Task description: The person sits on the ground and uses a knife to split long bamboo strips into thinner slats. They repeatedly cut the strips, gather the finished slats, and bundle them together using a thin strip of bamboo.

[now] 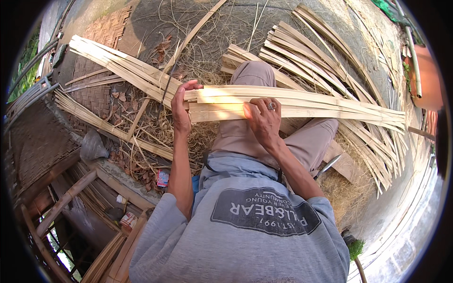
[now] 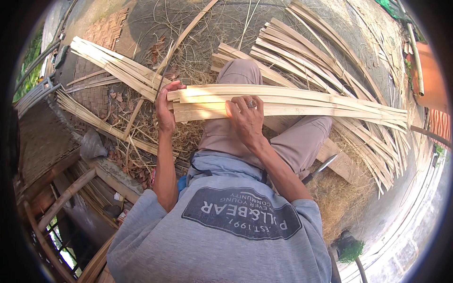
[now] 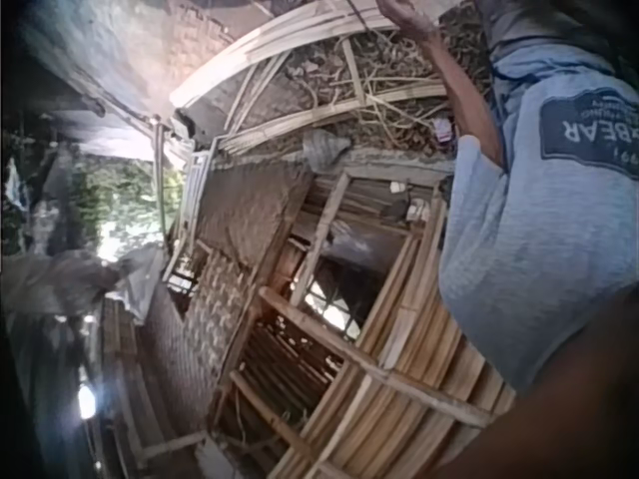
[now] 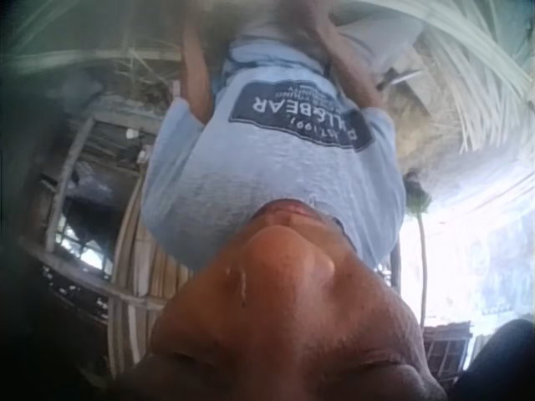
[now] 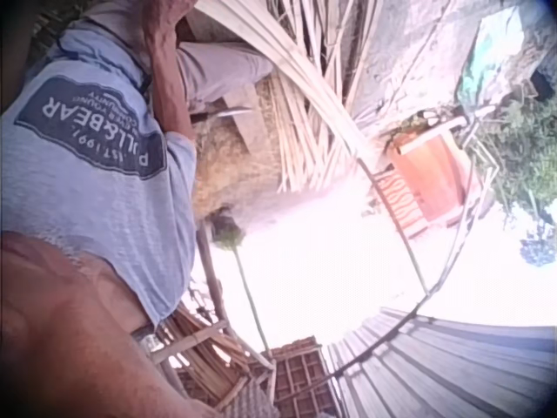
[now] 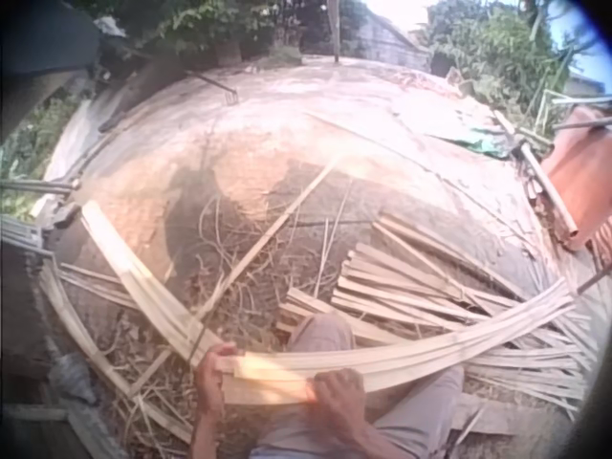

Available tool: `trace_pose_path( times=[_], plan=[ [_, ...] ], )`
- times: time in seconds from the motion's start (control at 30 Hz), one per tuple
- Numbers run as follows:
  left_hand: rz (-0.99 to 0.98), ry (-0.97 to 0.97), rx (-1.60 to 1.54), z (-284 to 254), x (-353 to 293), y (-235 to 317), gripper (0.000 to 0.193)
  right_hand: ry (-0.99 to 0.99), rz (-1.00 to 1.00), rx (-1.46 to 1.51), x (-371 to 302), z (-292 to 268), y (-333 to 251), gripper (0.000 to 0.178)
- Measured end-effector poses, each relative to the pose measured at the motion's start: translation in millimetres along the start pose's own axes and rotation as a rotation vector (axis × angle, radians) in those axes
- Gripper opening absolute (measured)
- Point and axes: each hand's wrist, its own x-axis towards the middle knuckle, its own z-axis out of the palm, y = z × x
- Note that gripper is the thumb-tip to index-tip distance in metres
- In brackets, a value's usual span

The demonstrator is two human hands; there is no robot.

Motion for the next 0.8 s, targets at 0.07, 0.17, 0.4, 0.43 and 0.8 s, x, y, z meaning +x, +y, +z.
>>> trace_pose_path(
  times=[0.07,0.17,0.4,0.43,0.8],
  plan=[
    [-0.053,0.009,-0.073,0.2,1.0,0.4,0.051,-0.036,-0.007,0.003,3.8,0.1,2.5,0.018],
    [-0.082,0.002,-0.127,-3.3,1.0,-1.5,0.057,-0.017,-0.032,-0.038,4.8,9.8,3.3,0.016],
    [-0.182,0.2,-0.393,-14.8,-4.2,-2.4,0.06,-0.04,-0.208,0.372,3.3,-0.7,-56.3,0.027],
    [-0.189,0.297,-0.386,-21.8,-6.3,-9.8,0.057,-0.052,-0.239,0.43,10.0,-9.3,-65.4,0.028],
    [-0.045,0.403,0.59,-6.6,-69.8,-3.6,0.03,-0.176,-0.118,0.369,60.3,19.2,-34.3,0.032]
  ],
)
